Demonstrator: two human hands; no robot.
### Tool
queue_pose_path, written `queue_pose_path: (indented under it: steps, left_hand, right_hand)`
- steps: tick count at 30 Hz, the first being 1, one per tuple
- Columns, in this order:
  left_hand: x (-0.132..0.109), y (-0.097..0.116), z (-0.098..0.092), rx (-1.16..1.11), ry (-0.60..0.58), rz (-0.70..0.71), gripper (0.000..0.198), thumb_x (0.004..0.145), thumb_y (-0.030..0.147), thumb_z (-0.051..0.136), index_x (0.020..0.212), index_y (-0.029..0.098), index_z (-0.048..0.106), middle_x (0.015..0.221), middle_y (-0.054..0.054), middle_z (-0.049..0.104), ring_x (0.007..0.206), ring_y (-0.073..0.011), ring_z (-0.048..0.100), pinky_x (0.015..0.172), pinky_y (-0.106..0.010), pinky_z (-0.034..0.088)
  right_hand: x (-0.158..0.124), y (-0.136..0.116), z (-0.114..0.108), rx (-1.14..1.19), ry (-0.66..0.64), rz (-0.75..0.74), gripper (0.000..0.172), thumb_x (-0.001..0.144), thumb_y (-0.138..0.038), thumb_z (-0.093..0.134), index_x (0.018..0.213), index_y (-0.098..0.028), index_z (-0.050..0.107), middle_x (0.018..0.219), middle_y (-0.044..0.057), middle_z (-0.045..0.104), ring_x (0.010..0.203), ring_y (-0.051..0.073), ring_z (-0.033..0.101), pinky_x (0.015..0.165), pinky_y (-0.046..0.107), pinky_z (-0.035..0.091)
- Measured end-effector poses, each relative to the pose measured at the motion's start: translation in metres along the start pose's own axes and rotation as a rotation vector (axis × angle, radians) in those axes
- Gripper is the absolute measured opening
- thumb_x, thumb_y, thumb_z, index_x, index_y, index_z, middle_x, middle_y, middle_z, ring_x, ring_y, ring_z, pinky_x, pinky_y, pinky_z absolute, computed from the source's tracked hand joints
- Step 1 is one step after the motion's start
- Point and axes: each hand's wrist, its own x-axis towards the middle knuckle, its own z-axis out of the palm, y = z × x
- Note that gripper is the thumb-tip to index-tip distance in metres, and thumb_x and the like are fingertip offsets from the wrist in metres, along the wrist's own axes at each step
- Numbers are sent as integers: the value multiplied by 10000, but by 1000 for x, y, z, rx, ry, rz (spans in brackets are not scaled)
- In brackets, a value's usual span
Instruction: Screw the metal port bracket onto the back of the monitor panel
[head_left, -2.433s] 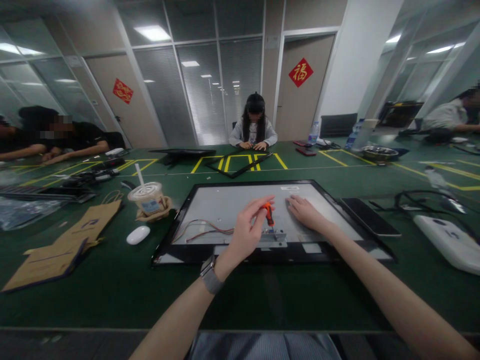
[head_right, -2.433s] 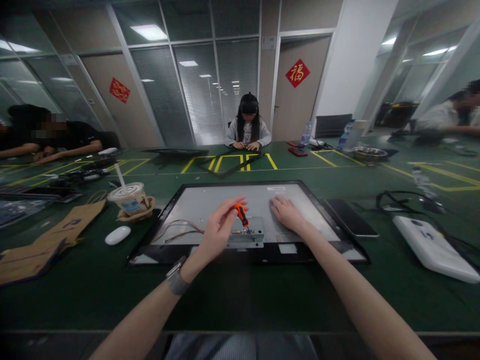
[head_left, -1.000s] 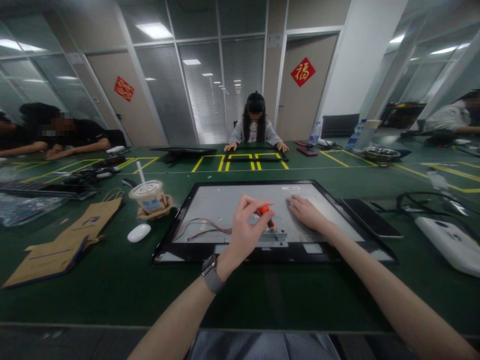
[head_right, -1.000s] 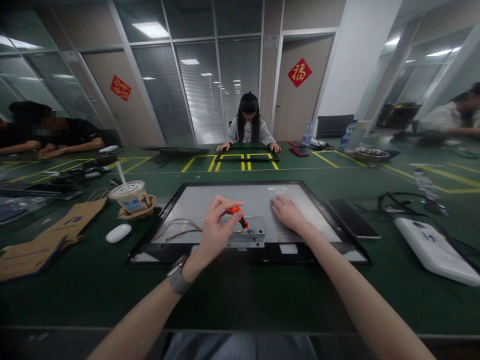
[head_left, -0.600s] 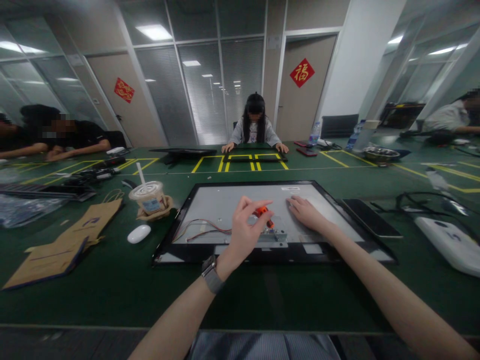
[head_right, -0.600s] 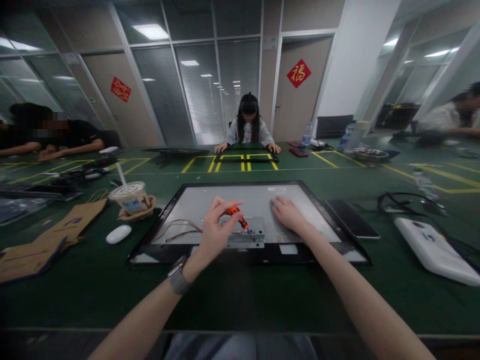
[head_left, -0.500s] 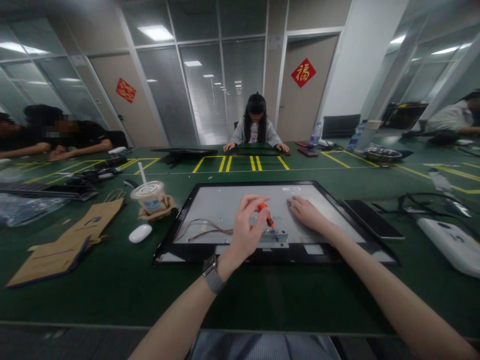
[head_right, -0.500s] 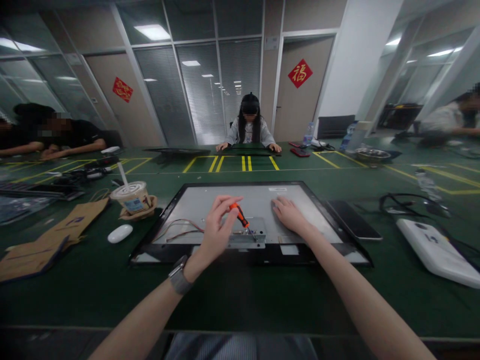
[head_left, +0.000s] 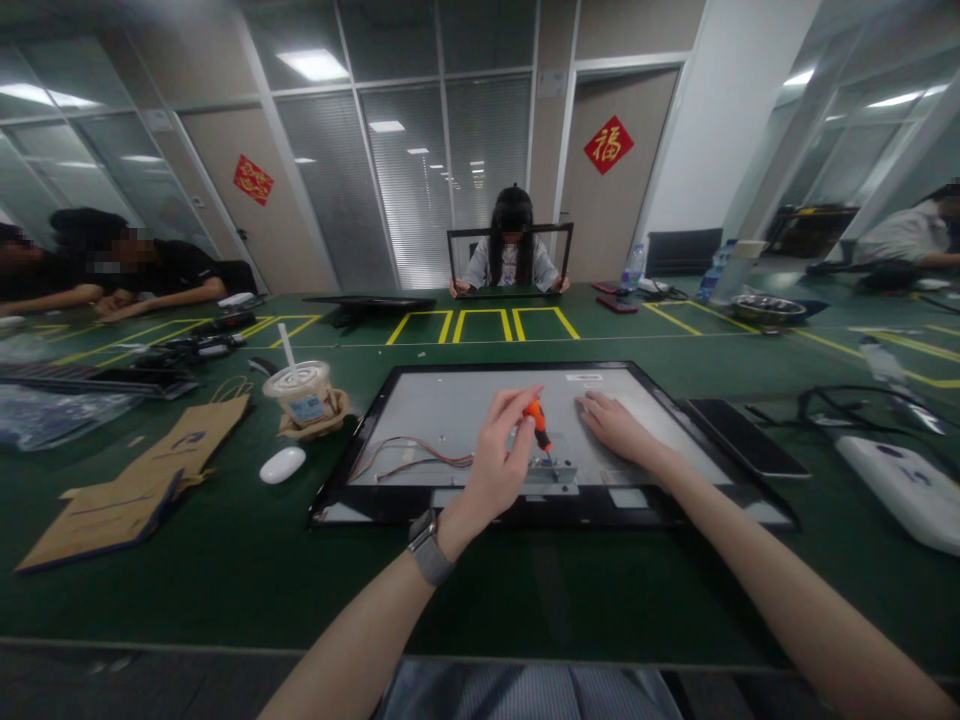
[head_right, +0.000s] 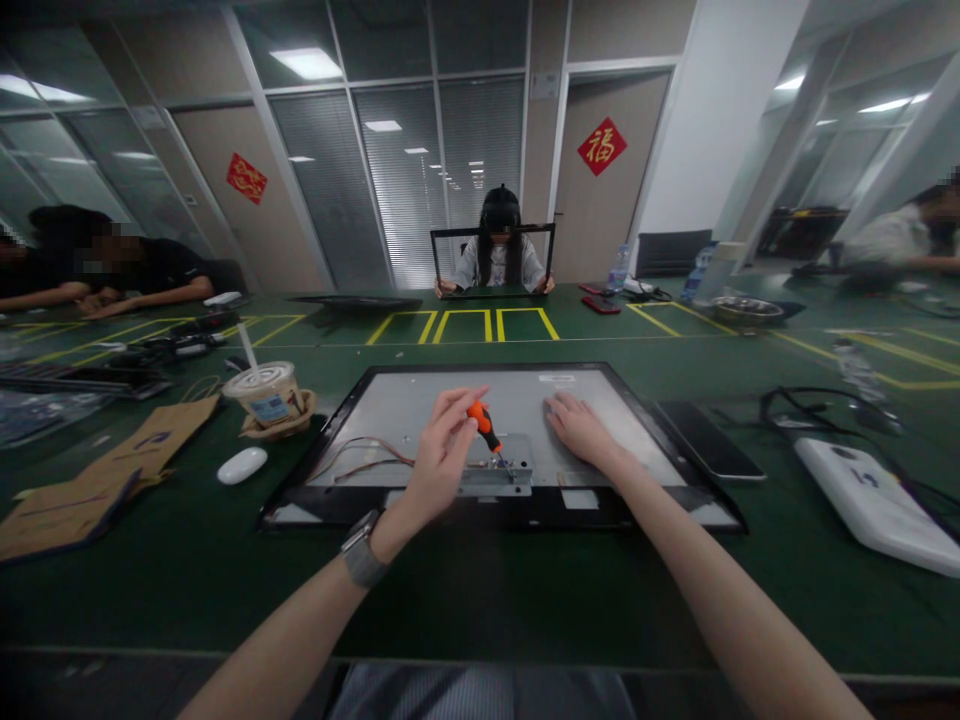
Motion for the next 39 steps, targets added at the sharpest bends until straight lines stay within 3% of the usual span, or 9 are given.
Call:
queue_pose_path:
  steps: [4,8,10,14,17,22,29,35,39]
  left_hand:
    - [-1,-1,3,18,5,22,336,1010,196,497,1326,225,609,1058,-62,581,950,-161,613,863,-304,543]
    - [-1,-4,3,113,113,55,180,957,223,622,1124,222,689,921,-20,552,841,-145,585,801,-286,533]
    - [-2,-3,3,121,106,42,172,972,232,594,1114,219,691,967,-31,560,870,-149,599,836,-302,533]
    - [-3,-2,2,27,0,-8,339,1025,186,438,1328,227,584,1207,-93,591,1052,-184,634,927,-346,539]
    - [-3,-1,4,23,-33,27,345,1014,182,468,1337,229,582,1118,-76,618,974,-168,643,884,-330,557]
    - [-3,2,6,118,44,111,161,933,225,665,1087,218,712,903,-12,560,807,-135,591,794,-285,550]
    - [-4,1,4,-3,-43,51,370,1024,181,447,1356,239,596,1277,-106,605,1085,-186,648,928,-337,542]
    - [-3,-2,5,97,86,88,209,937,217,658,1137,216,714,945,-31,655,850,-147,632,831,-292,544]
    - [-4,-2,4,32,45,49,291,992,194,539,1251,223,670,1112,-71,637,969,-163,651,883,-310,552]
  right_hand:
    - [1,0,0,-5,-5,-3,481,1026,-274,346,1434,-124,551,1493,194,545,1345,320,538,1129,476,402]
    - [1,0,0,3,0,2,471,1025,-269,360,1421,-118,565,1490,204,546,1347,327,537,1127,483,404]
    - [1,0,0,1,4,0,468,1024,-271,367,1418,-117,568,1489,205,547,1348,327,536,1128,482,403]
    - [1,0,1,-3,0,-13,470,1026,-272,361,1422,-120,564,1491,203,544,1355,323,531,1124,474,407]
    - [1,0,1,3,5,-2,469,1025,-276,359,1423,-135,564,1489,198,549,1360,320,528,1124,483,405]
    - [1,1,3,8,6,-1,476,1026,-284,349,1427,-139,560,1499,201,538,1375,322,511,1131,493,393]
    - [1,0,1,-17,15,-18,468,1029,-273,355,1426,-132,559,1487,199,550,1347,316,538,1122,472,408]
    - [1,-1,1,-17,7,-6,470,1028,-269,357,1418,-112,567,1487,214,546,1361,324,525,1132,477,396]
    - [1,-1,1,-26,-7,-4,474,1028,-262,349,1429,-120,557,1489,201,548,1357,317,530,1133,468,394]
